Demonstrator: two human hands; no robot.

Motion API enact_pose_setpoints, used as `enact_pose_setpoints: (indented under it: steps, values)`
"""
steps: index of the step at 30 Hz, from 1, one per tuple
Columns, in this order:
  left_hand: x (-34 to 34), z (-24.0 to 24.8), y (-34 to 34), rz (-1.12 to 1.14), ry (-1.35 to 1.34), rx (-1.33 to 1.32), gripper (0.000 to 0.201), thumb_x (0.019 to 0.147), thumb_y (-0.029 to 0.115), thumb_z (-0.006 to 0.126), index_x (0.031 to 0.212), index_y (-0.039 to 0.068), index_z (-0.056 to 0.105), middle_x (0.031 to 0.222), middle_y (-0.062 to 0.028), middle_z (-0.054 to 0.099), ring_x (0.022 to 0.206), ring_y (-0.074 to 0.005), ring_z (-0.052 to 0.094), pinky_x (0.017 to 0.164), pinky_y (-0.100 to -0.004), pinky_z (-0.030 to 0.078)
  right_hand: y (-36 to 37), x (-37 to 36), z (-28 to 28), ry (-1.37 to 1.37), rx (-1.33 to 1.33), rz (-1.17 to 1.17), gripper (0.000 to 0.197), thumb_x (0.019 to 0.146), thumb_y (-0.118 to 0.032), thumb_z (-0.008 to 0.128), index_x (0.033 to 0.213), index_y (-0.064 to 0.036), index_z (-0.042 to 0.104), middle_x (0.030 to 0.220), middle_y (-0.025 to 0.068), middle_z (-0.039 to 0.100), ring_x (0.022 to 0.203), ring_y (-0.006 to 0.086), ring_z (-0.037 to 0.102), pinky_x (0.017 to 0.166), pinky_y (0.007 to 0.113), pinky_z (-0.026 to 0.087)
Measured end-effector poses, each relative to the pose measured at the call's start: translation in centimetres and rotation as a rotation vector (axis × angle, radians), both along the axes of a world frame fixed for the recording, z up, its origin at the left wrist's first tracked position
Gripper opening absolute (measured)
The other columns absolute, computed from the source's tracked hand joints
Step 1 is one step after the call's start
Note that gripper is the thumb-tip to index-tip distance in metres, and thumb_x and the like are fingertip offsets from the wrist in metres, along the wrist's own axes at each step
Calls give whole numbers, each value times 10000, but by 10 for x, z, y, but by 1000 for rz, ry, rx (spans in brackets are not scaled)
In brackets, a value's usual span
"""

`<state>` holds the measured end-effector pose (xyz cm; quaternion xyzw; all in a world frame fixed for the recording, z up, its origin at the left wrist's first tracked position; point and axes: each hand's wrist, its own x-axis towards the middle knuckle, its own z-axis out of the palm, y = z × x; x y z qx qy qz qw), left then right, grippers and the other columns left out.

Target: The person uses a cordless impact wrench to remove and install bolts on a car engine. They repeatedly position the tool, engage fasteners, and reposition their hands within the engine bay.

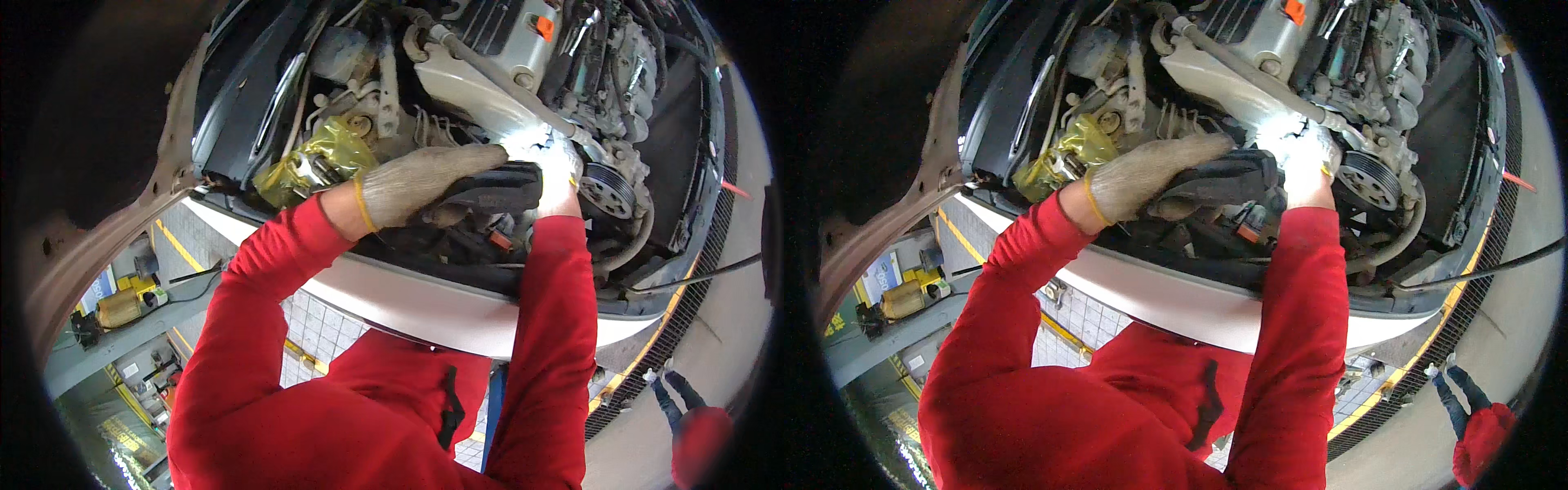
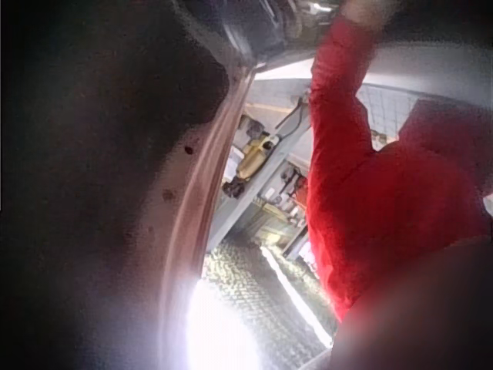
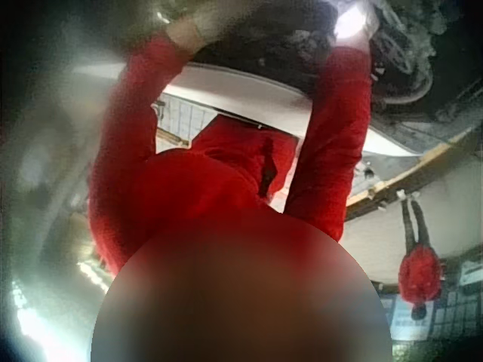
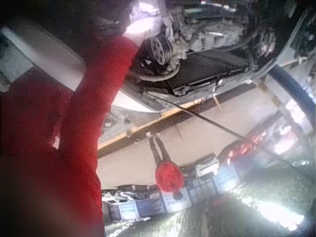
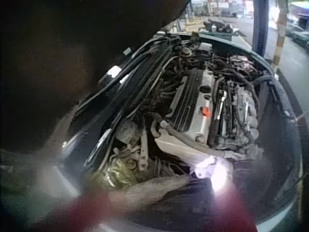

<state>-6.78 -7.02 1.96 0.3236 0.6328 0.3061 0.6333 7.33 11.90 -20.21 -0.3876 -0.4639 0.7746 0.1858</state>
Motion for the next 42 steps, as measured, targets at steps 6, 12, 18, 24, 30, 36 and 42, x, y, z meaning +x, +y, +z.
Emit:
enact_pose_setpoints:
  steps: [6, 12, 18, 24, 30, 36, 42]
  values:
    - [-1, -10, -5, -73, 143, 203, 752, 779, 44, 743, 1463, 10, 431, 1362, -226, 576, 1195, -373, 617, 997, -412, 501, 1, 0, 16, -58, 152, 212, 303, 1014, -270, 512, 1161, -53, 664, 1049, 65, 700, 926, 203, 670, 772, 336, 560]
    - [-5, -12, -4, -252, 499, 571, 718, 750, 12, 736, 1415, 23, 464, 1268, -198, 629, 1156, -353, 635, 957, -406, 506, 1, -4, 23, -510, 638, 377, 319, 1037, -300, 452, 1148, -74, 647, 1027, 58, 692, 870, 192, 662, 730, 331, 561]
    - [-2, -7, -1, -202, 365, 338, 734, 749, 13, 745, 1426, 52, 465, 1264, -187, 624, 1161, -337, 632, 979, -394, 509, -3, -1, 23, -389, 461, 161, 326, 1038, -281, 448, 1170, -83, 671, 1044, 66, 713, 867, 198, 666, 738, 322, 553]
    - [2, -15, -12, -151, 499, 485, 651, 796, 16, 730, 1401, 70, 497, 1248, -157, 627, 1075, -317, 642, 891, -365, 535, -4, -5, -9, 98, -169, -141, 249, 1025, -214, 473, 1102, -93, 677, 993, 54, 703, 862, 187, 650, 755, 327, 554]
    - [-2, -22, -14, -211, 573, 511, 762, 743, 0, 766, 1444, 11, 468, 1424, -229, 552, 1333, -377, 538, 1128, -409, 431, 8, -2, -50, -206, 6, -173, 260, 1036, -320, 499, 1052, -104, 642, 910, 47, 684, 769, 165, 660, 635, 325, 554]
    - [-5, -27, -17, -277, 724, 705, 838, 701, 1, 800, 1461, 26, 447, 1314, -203, 598, 1192, -372, 600, 1032, -413, 483, 7, -12, -36, 38, -308, -388, 328, 1049, -376, 490, 952, -100, 639, 793, 42, 676, 643, 149, 644, 514, 361, 537]
    - [-6, -29, -17, -249, 573, 566, 824, 705, 20, 802, 1454, 12, 458, 1375, -214, 569, 1263, -377, 566, 1085, -417, 451, -5, -9, 2, 10, -284, -438, 303, 1067, -309, 460, 972, -96, 655, 803, 46, 675, 621, 160, 647, 490, 356, 528]
